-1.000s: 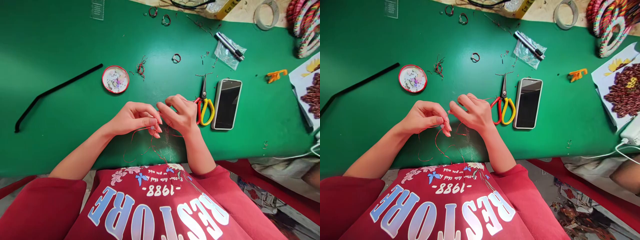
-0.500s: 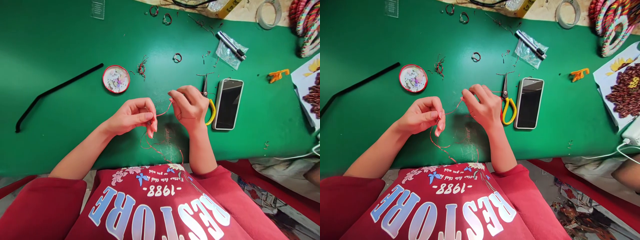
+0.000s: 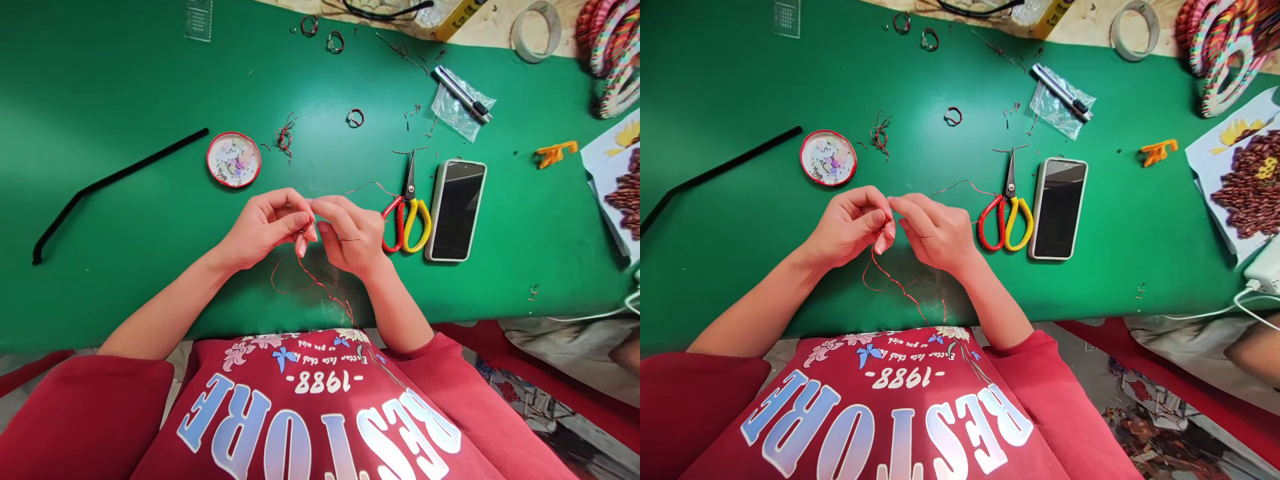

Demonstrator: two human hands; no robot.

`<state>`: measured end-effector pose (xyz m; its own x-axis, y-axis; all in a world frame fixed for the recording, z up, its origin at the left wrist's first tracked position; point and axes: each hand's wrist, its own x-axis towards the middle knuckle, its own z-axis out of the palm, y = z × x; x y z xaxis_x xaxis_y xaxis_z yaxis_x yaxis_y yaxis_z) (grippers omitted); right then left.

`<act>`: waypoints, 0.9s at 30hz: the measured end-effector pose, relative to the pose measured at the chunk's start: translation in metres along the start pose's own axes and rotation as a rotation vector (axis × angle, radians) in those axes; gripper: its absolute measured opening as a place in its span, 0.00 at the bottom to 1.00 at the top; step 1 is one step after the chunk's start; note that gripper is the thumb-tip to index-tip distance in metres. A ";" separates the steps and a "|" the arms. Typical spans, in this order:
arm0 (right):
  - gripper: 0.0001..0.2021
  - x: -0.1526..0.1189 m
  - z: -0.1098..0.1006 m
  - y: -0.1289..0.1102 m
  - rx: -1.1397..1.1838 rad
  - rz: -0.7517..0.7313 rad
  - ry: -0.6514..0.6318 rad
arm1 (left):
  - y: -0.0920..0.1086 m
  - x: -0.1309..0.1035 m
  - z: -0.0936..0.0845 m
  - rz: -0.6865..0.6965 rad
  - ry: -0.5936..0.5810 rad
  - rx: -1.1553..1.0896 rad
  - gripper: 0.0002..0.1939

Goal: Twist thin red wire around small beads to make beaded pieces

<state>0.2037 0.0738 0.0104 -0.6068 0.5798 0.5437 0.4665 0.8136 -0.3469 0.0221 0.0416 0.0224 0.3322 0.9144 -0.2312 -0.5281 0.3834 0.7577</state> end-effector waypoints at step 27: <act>0.15 0.002 -0.005 -0.002 -0.006 0.008 -0.001 | 0.002 -0.005 0.004 -0.034 -0.009 -0.084 0.16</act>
<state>0.2042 0.0731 0.0162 -0.6037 0.5866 0.5398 0.4754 0.8085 -0.3469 0.0221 0.0369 0.0272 0.3579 0.8998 -0.2496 -0.5802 0.4237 0.6955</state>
